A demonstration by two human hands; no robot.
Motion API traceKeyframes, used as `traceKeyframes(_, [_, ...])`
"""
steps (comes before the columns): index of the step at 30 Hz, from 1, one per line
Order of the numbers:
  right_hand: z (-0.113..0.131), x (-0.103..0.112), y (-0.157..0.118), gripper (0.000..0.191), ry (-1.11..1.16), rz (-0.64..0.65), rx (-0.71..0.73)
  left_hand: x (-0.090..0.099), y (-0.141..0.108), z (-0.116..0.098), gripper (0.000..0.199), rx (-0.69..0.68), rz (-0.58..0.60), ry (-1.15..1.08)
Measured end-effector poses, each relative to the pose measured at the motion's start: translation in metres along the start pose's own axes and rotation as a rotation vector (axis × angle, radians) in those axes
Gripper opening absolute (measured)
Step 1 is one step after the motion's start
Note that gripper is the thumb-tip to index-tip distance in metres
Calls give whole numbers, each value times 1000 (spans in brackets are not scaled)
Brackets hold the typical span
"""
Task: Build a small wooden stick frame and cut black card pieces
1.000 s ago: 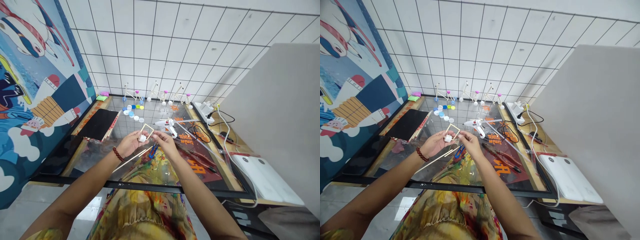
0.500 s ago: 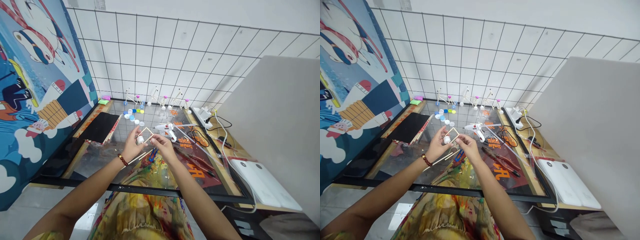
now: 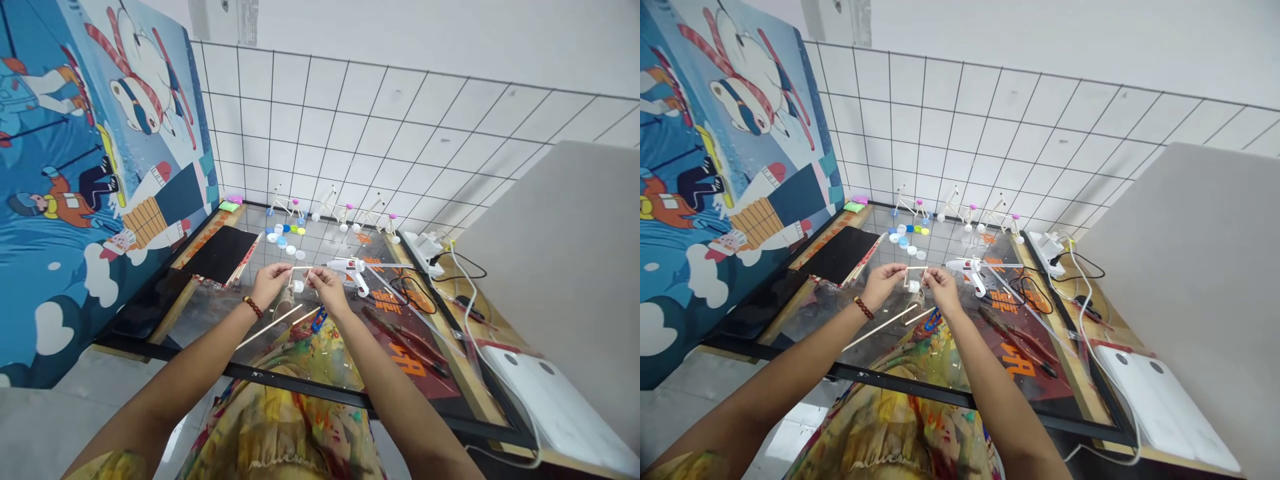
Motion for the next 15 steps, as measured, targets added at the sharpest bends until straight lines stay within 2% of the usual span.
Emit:
traceKeyframes(5, [-11,2,-5,34,-9,29,-26,-6,-2,-2,27,16,38,-1])
traceKeyframes(9, [-16,10,-4,43,-19,18,-24,-11,-4,1,47,43,91,5])
traceKeyframes(15, [-19,16,-4,42,-44,20,-15,-11,-4,11,72,50,131,108])
Point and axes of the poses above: each hand's wrist, its own y-axis towards the middle knuckle, its own x-axis out of the back of the hand, z = x × y, the point moved 10 cm from there along y, towards the middle knuckle, and after that the axes turned 2 degrees about -z, right-handed, at the moved point
